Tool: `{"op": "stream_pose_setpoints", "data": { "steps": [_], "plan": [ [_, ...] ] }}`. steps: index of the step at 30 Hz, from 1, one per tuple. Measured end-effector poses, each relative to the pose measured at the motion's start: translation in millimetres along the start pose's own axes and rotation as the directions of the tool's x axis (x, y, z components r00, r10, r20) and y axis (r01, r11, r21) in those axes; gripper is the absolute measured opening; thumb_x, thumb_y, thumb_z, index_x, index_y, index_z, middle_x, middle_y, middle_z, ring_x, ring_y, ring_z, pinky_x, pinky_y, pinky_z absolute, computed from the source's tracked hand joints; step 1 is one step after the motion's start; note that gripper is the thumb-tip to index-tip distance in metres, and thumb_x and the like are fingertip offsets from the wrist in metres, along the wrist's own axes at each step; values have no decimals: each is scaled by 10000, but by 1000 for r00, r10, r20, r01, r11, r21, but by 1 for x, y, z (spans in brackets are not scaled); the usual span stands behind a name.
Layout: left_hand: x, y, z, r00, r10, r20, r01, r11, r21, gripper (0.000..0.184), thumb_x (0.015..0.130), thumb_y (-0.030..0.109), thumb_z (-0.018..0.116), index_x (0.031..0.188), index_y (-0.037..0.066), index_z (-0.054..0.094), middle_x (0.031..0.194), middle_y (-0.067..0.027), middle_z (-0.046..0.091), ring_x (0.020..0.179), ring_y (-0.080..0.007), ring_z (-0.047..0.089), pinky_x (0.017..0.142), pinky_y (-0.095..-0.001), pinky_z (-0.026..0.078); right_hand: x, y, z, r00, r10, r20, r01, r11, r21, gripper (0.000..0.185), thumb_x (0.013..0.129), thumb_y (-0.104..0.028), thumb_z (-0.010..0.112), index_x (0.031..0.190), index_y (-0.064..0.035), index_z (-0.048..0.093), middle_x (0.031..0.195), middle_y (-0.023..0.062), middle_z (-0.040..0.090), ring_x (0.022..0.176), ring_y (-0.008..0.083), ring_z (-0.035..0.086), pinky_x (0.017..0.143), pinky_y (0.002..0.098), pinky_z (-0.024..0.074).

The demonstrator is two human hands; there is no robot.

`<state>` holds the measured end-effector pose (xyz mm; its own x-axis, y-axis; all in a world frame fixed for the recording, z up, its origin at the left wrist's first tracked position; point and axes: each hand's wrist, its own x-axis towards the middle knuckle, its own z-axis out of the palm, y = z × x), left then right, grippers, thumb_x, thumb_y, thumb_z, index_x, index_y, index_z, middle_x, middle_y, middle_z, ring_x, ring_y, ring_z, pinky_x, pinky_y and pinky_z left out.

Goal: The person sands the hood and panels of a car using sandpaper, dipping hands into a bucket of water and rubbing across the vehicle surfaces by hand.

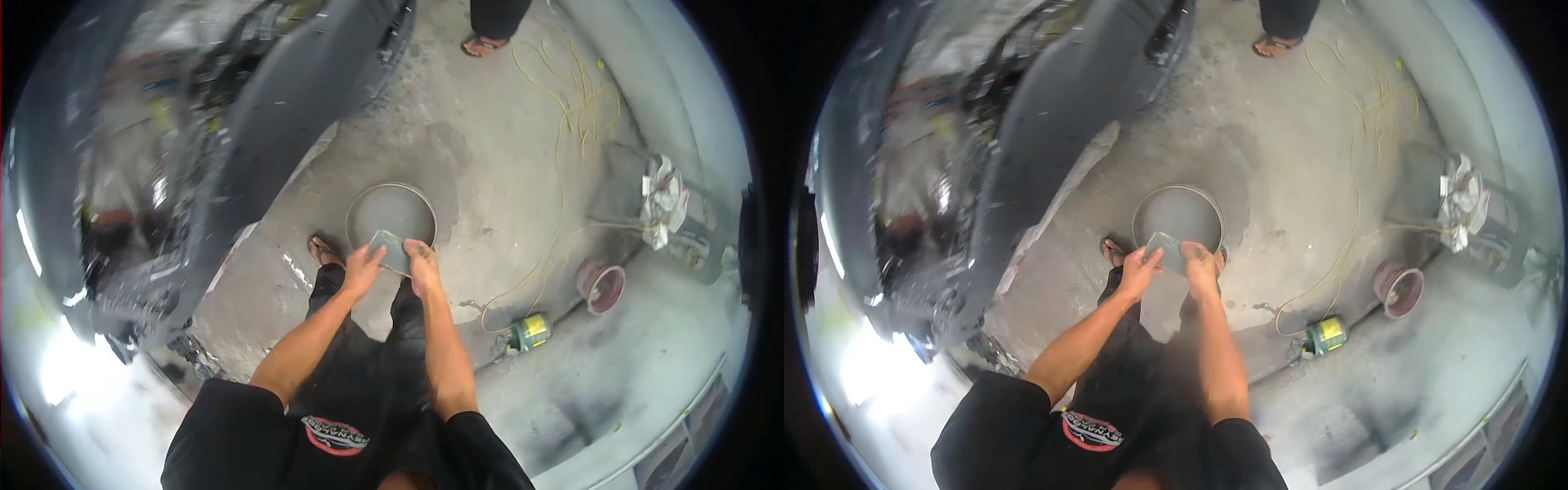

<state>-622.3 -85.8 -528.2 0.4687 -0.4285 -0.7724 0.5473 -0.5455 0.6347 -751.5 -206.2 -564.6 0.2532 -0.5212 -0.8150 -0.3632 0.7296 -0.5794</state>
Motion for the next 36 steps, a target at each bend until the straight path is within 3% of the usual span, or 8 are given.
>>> {"op": "stream_pose_setpoints", "data": {
  "steps": [7,11,14,19,20,23,25,36],
  "plan": [
    [145,-119,-13,966,81,245,-183,884,431,356,957,153,698,1279,3,677,1075,-130,755,868,-168,691,804,-338,551,137,106,85,981,148,-126,-126,977,171,733,1017,-482,622,1399,132,504,1281,309,656,1158,448,656,988,477,502],
    [258,-190,-32,924,104,369,-237,911,338,381,963,116,679,1324,-2,649,1128,-174,762,1006,-238,725,875,-358,552,226,158,87,893,-375,-250,289,902,-320,426,1033,-223,567,1352,58,577,1449,314,515,1295,508,505,1079,514,442],
    [306,-203,-38,976,53,213,-169,800,576,376,972,181,681,1294,-13,661,1181,-198,750,1061,-307,729,901,-394,552,245,170,92,703,-711,4,429,420,-800,400,1011,-202,579,1319,52,593,1365,310,574,1172,484,603,1005,492,505],
    [329,-226,-43,999,19,42,-46,307,951,427,1001,393,629,1133,-3,720,1119,-221,748,1048,-363,729,866,-432,559,299,260,82,983,-100,151,180,463,-868,440,947,-176,607,1360,-26,587,1407,312,549,1150,478,632,993,477,526],
    [349,-277,-54,987,143,78,-101,160,982,453,1008,433,608,1079,1,727,1046,-213,759,989,-352,740,833,-436,561,312,270,80,993,-75,92,119,626,-771,433,956,-194,605,1362,-41,594,1422,285,546,1176,466,616,1005,480,524],
    [341,-227,-40,996,-55,-64,84,679,729,545,1032,514,542,919,11,719,821,-167,733,786,-302,718,733,-459,550,279,226,74,989,133,-63,-134,991,-11,401,998,-270,601,1354,-87,623,1489,182,519,1309,398,533,1056,506,505],
    [317,-172,-14,990,-131,44,97,887,452,604,1049,536,508,805,12,685,684,-116,666,658,-245,650,658,-460,528,237,153,70,948,319,3,-252,742,622,383,1030,-329,599,1345,-118,646,1541,105,494,1416,343,466,1095,530,488],
    [-33,305,20,735,630,252,-642,766,-43,486,1100,389,524,776,35,606,681,1,560,655,-82,495,578,-319,423,-69,-194,87,773,-627,-93,296,228,928,515,1085,-353,554,1502,-57,490,1518,110,530,1400,282,507,1175,517,442]
  ]
}}
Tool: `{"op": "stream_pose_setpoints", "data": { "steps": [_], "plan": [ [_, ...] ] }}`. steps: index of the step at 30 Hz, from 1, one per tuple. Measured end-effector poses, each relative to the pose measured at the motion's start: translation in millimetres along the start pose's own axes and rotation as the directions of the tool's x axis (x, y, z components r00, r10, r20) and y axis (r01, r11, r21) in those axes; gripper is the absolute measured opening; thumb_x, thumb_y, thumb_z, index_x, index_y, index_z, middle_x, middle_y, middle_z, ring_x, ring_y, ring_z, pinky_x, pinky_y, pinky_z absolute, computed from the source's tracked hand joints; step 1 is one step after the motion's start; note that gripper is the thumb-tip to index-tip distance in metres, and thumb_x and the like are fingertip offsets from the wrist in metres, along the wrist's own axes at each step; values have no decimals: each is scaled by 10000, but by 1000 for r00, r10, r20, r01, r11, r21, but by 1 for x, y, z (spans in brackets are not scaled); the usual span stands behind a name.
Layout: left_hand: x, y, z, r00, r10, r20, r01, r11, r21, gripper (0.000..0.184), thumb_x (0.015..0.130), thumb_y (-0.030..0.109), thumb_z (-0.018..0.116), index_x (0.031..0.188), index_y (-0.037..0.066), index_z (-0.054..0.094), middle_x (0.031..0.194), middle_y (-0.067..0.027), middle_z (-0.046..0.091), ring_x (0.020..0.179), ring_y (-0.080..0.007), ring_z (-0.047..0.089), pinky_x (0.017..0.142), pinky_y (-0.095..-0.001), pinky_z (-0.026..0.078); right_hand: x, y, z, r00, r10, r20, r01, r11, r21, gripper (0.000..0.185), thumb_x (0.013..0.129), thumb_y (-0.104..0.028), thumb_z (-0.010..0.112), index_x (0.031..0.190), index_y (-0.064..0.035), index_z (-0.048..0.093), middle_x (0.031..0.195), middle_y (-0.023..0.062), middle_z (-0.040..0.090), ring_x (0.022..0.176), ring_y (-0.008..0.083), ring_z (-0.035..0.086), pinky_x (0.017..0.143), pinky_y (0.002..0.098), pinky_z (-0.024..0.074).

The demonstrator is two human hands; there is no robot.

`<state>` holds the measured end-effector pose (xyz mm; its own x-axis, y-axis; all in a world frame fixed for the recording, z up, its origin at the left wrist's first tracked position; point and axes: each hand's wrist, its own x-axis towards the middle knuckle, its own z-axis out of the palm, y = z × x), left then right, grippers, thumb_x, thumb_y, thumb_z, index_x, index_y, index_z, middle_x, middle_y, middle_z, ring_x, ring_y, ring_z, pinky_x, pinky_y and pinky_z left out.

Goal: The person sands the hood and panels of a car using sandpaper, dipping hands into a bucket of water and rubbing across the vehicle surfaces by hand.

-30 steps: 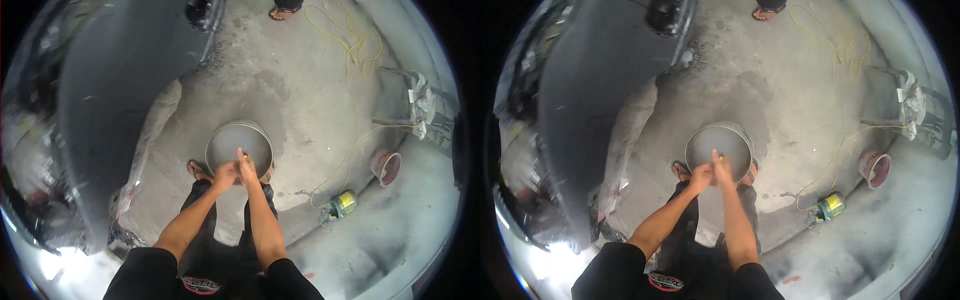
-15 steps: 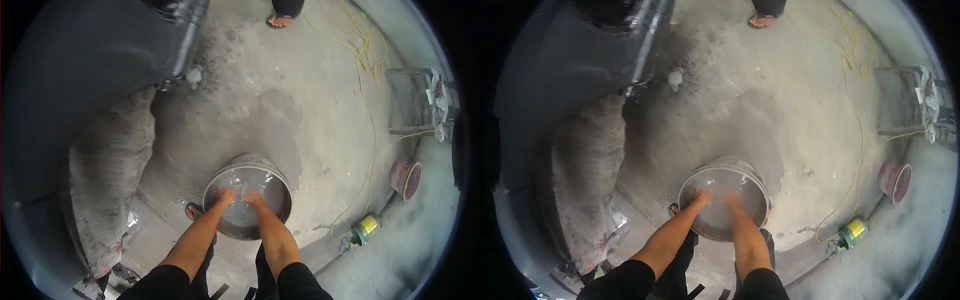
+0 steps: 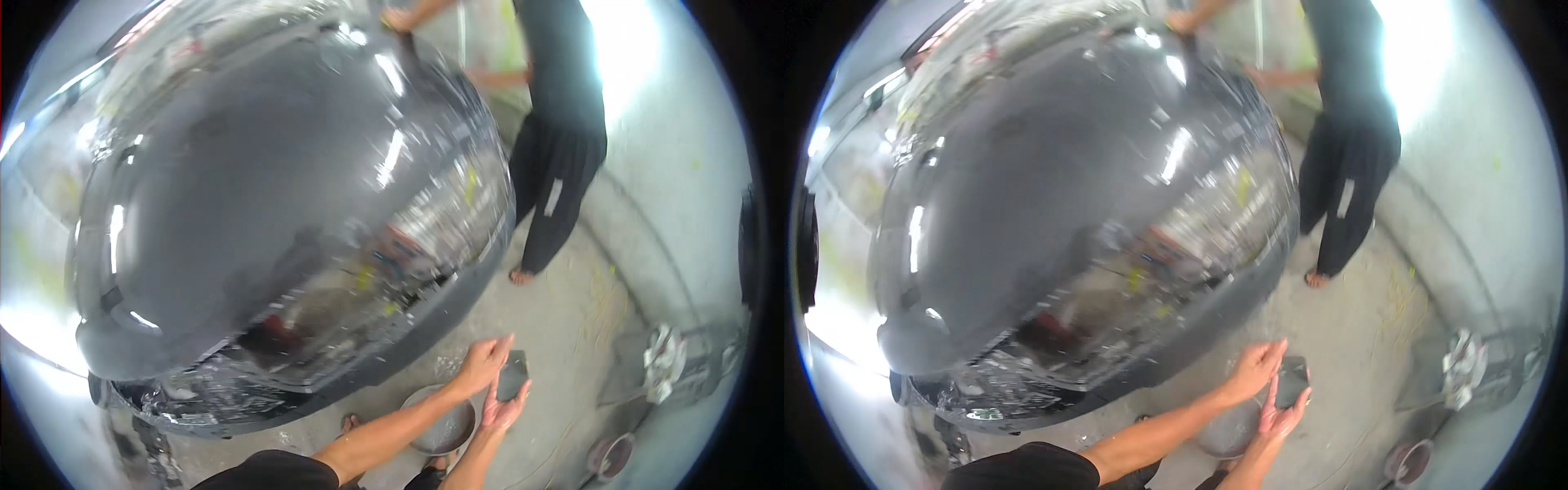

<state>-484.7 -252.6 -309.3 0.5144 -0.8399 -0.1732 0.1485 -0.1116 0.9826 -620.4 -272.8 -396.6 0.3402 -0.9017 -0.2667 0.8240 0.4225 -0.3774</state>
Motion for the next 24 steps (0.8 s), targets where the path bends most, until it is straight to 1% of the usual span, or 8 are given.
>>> {"op": "stream_pose_setpoints", "data": {
  "steps": [3,5,7,10,12,15,20,24],
  "plan": [
    [7,185,-80,896,420,-145,-414,908,70,439,1098,365,533,809,45,615,691,7,570,665,-81,521,595,-308,434,0,6,169,955,-149,256,207,954,-218,498,1105,-340,526,1510,-52,485,1499,87,544,1390,240,509,1177,478,435],
    [14,273,-157,759,620,-198,-541,770,339,345,1077,346,556,1105,35,704,917,-84,734,837,-162,677,779,-329,529,-9,33,284,912,-191,362,331,864,-379,483,1110,-350,521,1503,-70,503,1482,67,556,1364,192,518,1161,465,438],
    [29,312,-254,717,685,-127,-370,529,763,487,1061,408,542,1342,18,621,1315,-177,658,1232,-309,617,1048,-467,461,-19,87,381,826,-276,491,548,594,-589,420,1112,-264,533,1499,-100,520,1471,80,567,1272,143,569,1090,331,454],
    [7,312,-376,742,665,86,18,-148,989,751,1032,552,477,1543,6,404,1652,-198,349,1532,-364,308,1217,-632,221,-17,187,481,521,-199,830,854,95,-512,487,1094,-221,525,1492,55,474,1521,246,518,1427,340,491,1188,415,369],
    [-30,349,-433,869,491,-61,125,-98,987,838,1015,604,444,1588,5,321,1694,-209,252,1575,-375,208,1228,-664,153,-34,257,519,392,-1,920,920,3,-392,552,1108,-314,465,1503,71,440,1590,288,408,1501,424,361,1258,463,253],
    [-69,370,-549,821,497,-281,340,-31,940,887,1006,632,428,1612,4,273,1699,-205,245,1581,-364,202,1247,-633,144,-87,325,536,63,405,912,985,-170,8,603,1064,-341,513,1532,20,396,1602,265,384,1507,421,341,1209,592,278],
    [-140,381,-689,668,431,-606,648,62,759,985,997,731,377,1658,31,172,1736,-178,155,1609,-356,118,1269,-598,89,-109,350,570,-297,635,713,950,123,286,585,1051,-413,528,1509,-53,471,1593,136,454,1495,296,398,1199,595,304],
    [-167,373,-720,638,507,-579,578,182,796,904,1004,688,442,1643,68,282,1727,-112,232,1608,-301,151,1293,-525,99,-8,360,617,44,596,802,985,-161,65,528,1043,-415,536,1494,-143,499,1576,78,474,1471,290,422,1164,637,329]
  ]
}}
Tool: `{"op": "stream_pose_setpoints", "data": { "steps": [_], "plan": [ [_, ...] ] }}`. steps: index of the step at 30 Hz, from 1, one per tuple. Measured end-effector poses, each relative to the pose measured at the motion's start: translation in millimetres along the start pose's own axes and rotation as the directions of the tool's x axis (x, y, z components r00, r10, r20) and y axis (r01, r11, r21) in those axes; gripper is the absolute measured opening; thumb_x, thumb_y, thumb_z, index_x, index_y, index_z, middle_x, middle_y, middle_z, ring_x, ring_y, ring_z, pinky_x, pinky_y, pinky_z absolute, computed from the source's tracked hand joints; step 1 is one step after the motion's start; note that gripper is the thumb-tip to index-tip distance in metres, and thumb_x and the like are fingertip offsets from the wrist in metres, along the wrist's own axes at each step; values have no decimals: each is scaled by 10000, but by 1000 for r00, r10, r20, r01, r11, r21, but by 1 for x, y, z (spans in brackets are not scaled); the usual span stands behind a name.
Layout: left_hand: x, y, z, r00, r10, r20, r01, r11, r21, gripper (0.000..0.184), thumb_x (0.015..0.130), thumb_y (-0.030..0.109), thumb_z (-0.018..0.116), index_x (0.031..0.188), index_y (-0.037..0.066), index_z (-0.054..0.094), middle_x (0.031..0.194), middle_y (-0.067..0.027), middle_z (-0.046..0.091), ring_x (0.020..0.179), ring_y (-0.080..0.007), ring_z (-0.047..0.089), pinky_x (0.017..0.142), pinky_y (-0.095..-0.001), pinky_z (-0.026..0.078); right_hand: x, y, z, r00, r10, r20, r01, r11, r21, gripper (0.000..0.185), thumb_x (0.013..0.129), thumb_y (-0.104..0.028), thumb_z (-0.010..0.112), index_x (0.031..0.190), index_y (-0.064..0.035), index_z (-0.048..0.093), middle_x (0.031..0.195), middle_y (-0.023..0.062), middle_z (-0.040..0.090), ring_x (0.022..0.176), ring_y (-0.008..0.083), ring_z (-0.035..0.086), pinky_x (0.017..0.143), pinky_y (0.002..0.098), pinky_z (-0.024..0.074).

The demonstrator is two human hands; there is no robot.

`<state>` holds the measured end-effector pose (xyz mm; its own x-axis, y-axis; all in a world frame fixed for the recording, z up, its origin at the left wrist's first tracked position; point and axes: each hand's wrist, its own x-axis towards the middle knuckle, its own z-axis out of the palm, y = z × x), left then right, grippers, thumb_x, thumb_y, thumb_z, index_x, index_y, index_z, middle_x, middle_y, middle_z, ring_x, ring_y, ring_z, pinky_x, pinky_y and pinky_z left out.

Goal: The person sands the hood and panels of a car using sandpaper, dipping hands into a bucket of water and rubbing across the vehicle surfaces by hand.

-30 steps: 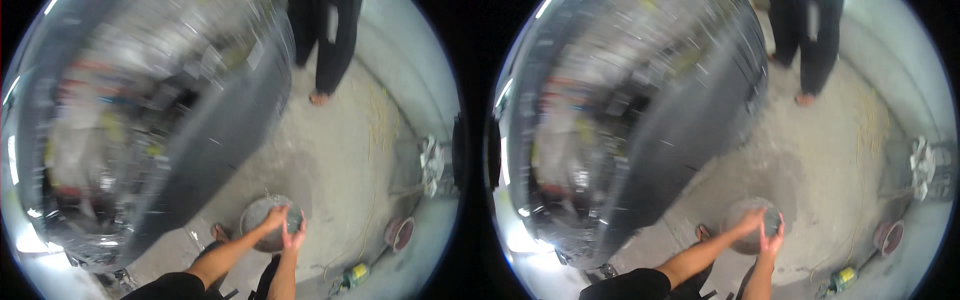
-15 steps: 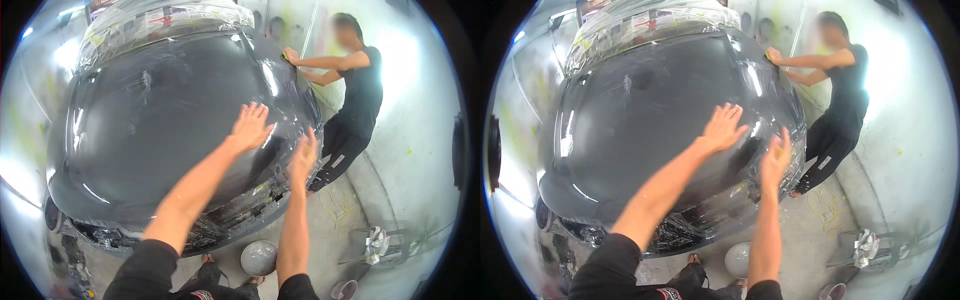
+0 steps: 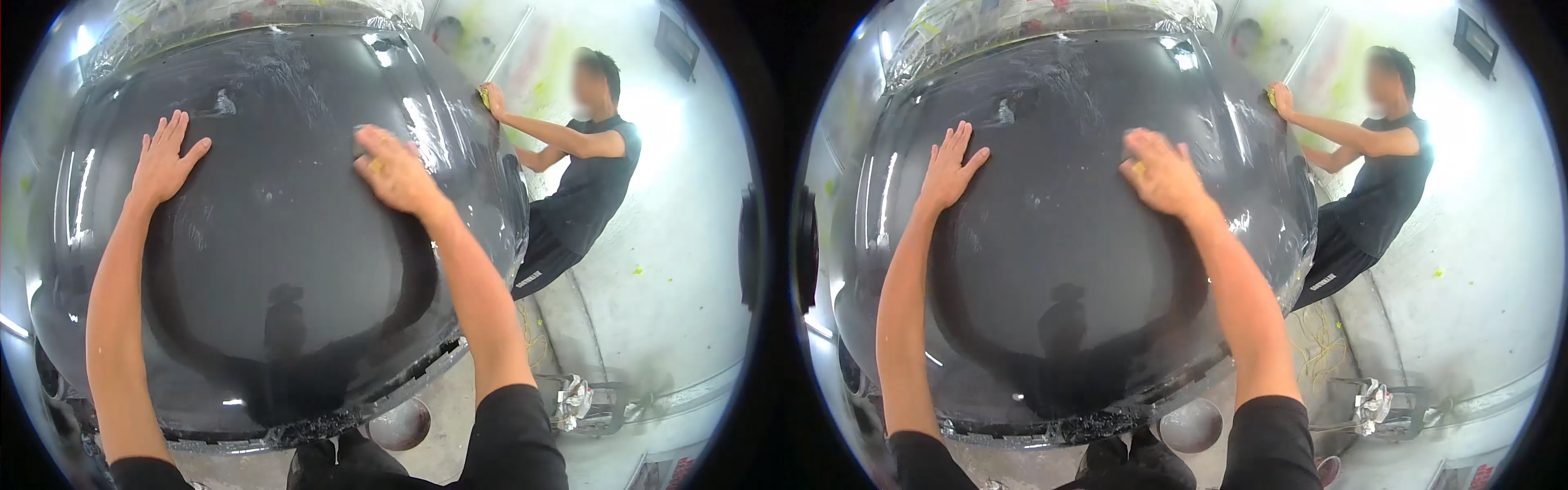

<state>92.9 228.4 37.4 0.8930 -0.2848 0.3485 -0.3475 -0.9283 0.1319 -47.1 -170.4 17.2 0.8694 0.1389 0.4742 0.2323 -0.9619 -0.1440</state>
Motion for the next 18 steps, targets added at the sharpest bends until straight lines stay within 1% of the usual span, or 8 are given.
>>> {"op": "stream_pose_setpoints", "data": {
  "steps": [4,8,10,12,13,14,17,18],
  "plan": [
    [9,4,3,999,-38,0,38,999,38,867,1007,671,455,1646,107,295,1729,-89,235,1610,-275,148,1298,-513,90,63,44,17,862,507,12,-502,856,-125,515,1056,-344,450,1395,40,509,1563,216,443,1473,398,391,1120,644,361],
    [13,6,1,998,-59,-9,59,998,13,834,1011,647,475,1649,138,301,1731,-61,237,1611,-252,151,1297,-514,85,53,-55,54,974,-124,-191,112,991,-75,522,1047,-366,444,1358,46,518,1469,223,495,1442,384,415,1122,612,363],
    [14,4,3,999,-54,-6,54,999,-2,789,1027,604,490,1652,160,303,1737,-47,226,1612,-251,148,1290,-537,77,50,-35,37,984,-146,-104,137,986,-95,517,1050,-364,442,1382,26,514,1484,214,491,1441,396,417,1135,608,355],
    [18,4,5,999,-49,-14,49,999,18,781,1030,596,491,1651,162,305,1735,-48,233,1612,-254,149,1290,-538,75,62,41,28,989,39,143,-16,988,-155,554,1053,-403,446,1452,-22,493,1565,197,456,1449,398,435,1180,607,310],
    [17,1,8,998,-52,-18,52,998,26,776,1031,592,492,1651,163,306,1734,-48,236,1612,-255,150,1290,-538,74,60,80,23,960,271,-70,-265,960,90,572,1038,-435,476,1438,-27,512,1522,204,505,1389,384,513,1165,630,312],
    [18,-1,9,998,-51,-20,52,998,25,772,1031,589,495,1649,164,310,1732,-50,242,1612,-257,151,1289,-538,73,67,101,5,901,432,-39,-434,899,-52,590,1016,-454,515,1425,-28,529,1450,215,568,1356,349,551,1118,649,357],
    [17,2,9,998,-55,-28,55,998,2,779,1023,597,502,1643,159,326,1725,-55,261,1610,-255,160,1292,-526,77,102,83,32,843,516,-154,-536,830,-156,509,1004,-367,490,1360,-11,567,1313,233,632,1302,424,552,1122,624,366],
    [16,4,6,999,-51,-20,51,999,-6,794,1015,612,504,1640,153,333,1722,-58,268,1608,-250,167,1295,-514,83,110,45,17,899,427,97,-401,892,-207,465,1005,-308,453,1329,-1,582,1340,239,604,1304,444,528,1142,578,362]
  ]
}}
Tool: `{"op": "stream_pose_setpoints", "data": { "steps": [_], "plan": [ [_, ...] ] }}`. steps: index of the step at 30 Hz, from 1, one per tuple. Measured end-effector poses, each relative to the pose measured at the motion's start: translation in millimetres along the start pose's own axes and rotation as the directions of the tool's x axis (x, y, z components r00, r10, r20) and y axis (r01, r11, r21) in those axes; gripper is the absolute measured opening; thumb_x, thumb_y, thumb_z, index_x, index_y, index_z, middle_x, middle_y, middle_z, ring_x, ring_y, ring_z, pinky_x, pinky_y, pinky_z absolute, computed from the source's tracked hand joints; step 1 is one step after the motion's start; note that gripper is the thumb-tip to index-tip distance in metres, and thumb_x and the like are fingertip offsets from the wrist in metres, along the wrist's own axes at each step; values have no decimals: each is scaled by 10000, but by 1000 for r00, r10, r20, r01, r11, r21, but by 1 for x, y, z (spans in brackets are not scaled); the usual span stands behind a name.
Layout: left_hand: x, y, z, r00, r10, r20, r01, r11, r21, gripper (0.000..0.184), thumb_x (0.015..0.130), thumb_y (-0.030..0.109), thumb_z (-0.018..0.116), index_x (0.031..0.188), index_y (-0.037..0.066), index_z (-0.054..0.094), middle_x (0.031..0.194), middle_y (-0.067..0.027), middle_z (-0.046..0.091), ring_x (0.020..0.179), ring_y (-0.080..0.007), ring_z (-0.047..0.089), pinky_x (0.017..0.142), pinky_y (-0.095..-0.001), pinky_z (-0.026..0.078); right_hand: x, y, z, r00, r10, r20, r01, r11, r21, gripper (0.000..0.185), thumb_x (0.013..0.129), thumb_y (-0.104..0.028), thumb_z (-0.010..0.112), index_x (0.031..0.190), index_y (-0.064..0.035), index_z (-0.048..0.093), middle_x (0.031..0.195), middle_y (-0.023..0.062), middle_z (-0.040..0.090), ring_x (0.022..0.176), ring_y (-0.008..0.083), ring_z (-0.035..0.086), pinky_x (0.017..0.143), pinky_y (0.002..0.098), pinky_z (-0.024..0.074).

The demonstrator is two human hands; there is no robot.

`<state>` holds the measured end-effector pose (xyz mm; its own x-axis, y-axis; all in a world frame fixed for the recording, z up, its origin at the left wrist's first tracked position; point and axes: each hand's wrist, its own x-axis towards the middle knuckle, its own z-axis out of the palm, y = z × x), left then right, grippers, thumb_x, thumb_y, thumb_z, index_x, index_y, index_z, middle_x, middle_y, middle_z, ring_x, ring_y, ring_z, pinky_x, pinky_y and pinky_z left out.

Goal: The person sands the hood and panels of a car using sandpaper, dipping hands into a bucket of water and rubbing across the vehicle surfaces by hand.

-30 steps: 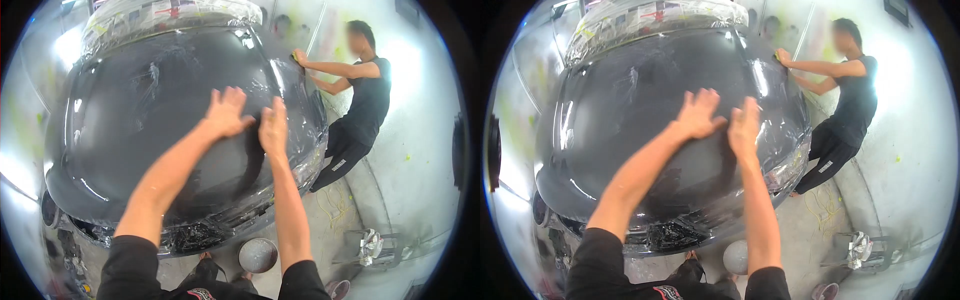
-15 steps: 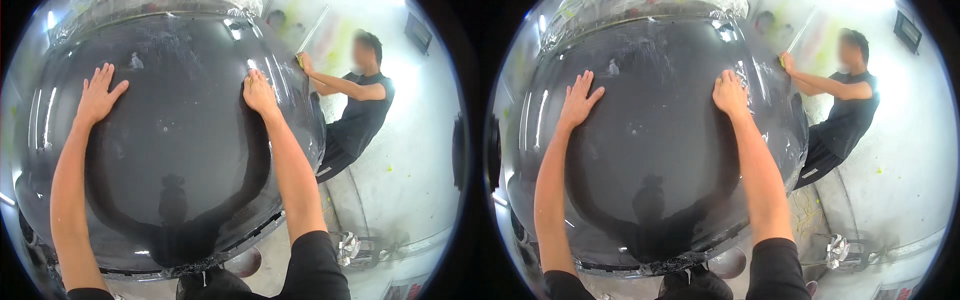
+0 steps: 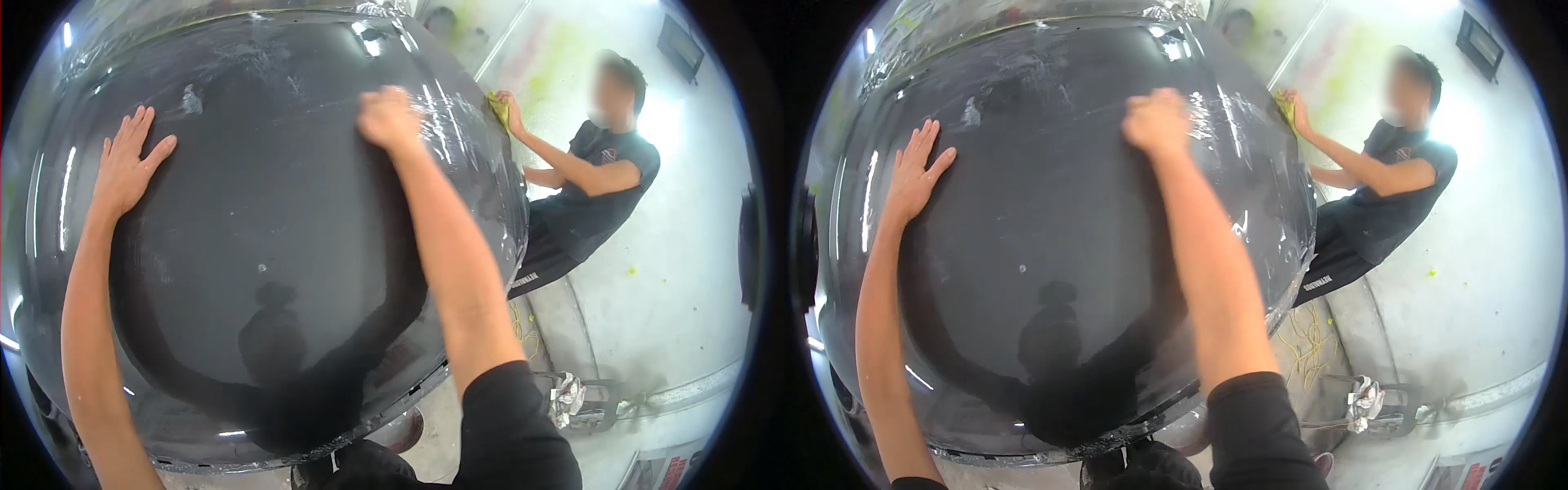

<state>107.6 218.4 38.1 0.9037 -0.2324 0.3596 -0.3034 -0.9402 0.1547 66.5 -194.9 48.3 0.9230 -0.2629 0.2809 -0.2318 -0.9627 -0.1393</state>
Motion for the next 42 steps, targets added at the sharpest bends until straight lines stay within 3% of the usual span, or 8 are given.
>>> {"op": "stream_pose_setpoints", "data": {
  "steps": [4,9,20,30,35,37,40,42],
  "plan": [
    [5,-7,1,999,35,9,-35,999,-21,737,1034,557,512,1633,158,355,1720,-55,279,1610,-258,167,1287,-532,77,-73,-69,36,734,-609,-301,670,722,173,564,1042,-419,475,1429,-11,521,1552,222,457,1470,402,401,1179,544,340],
    [1,-4,-3,1000,20,2,-20,1000,-17,750,1023,568,517,1629,152,364,1715,-64,289,1606,-266,181,1294,-505,82,-4,105,5,998,-44,-53,49,993,110,573,1073,-454,377,1476,-59,482,1622,122,402,1540,294,312,1199,674,238],
    [6,-9,1,999,47,-12,-46,999,20,730,1021,568,517,1622,173,384,1705,-68,313,1601,-269,196,1296,-491,95,-70,168,-4,959,-248,-135,254,967,30,557,1107,-401,389,1532,-42,429,1648,167,368,1530,374,330,1194,705,233],
    [-1,4,-6,1000,-3,-15,3,1000,1,750,1018,583,528,1627,174,372,1716,-53,289,1603,-267,188,1290,-519,105,52,97,23,978,191,-86,-190,982,17,605,1079,-447,306,1561,-108,444,1699,122,292,1577,318,245,1213,718,165],
    [0,2,-6,1000,-5,-20,5,1000,0,812,991,653,513,1621,158,379,1707,-67,304,1597,-266,204,1295,-513,116,9,-130,8,976,-216,-27,218,968,127,608,1006,-432,453,1401,14,571,1463,211,522,1449,328,420,1184,620,287],
    [0,3,-2,1000,4,-22,-4,1000,-6,819,989,660,509,1621,154,380,1706,-72,306,1597,-271,207,1293,-515,119,-7,-170,44,849,-410,-333,475,868,143,624,1030,-434,446,1468,8,501,1493,215,514,1454,362,413,1194,601,290],
    [2,-5,-4,999,20,-28,-20,1000,0,838,983,676,507,1619,145,382,1704,-83,309,1594,-280,214,1289,-518,125,6,-88,2,854,-515,78,491,845,211,611,1025,-427,487,1494,-34,492,1503,214,523,1417,386,464,1203,554,317],
    [0,0,-5,999,21,-38,-22,1000,-10,853,977,685,509,1617,136,384,1701,-93,315,1591,-286,221,1286,-520,130,56,37,28,965,-260,-41,263,960,95,612,1020,-448,494,1500,-67,497,1537,199,508,1431,384,468,1184,498,355]
  ]
}}
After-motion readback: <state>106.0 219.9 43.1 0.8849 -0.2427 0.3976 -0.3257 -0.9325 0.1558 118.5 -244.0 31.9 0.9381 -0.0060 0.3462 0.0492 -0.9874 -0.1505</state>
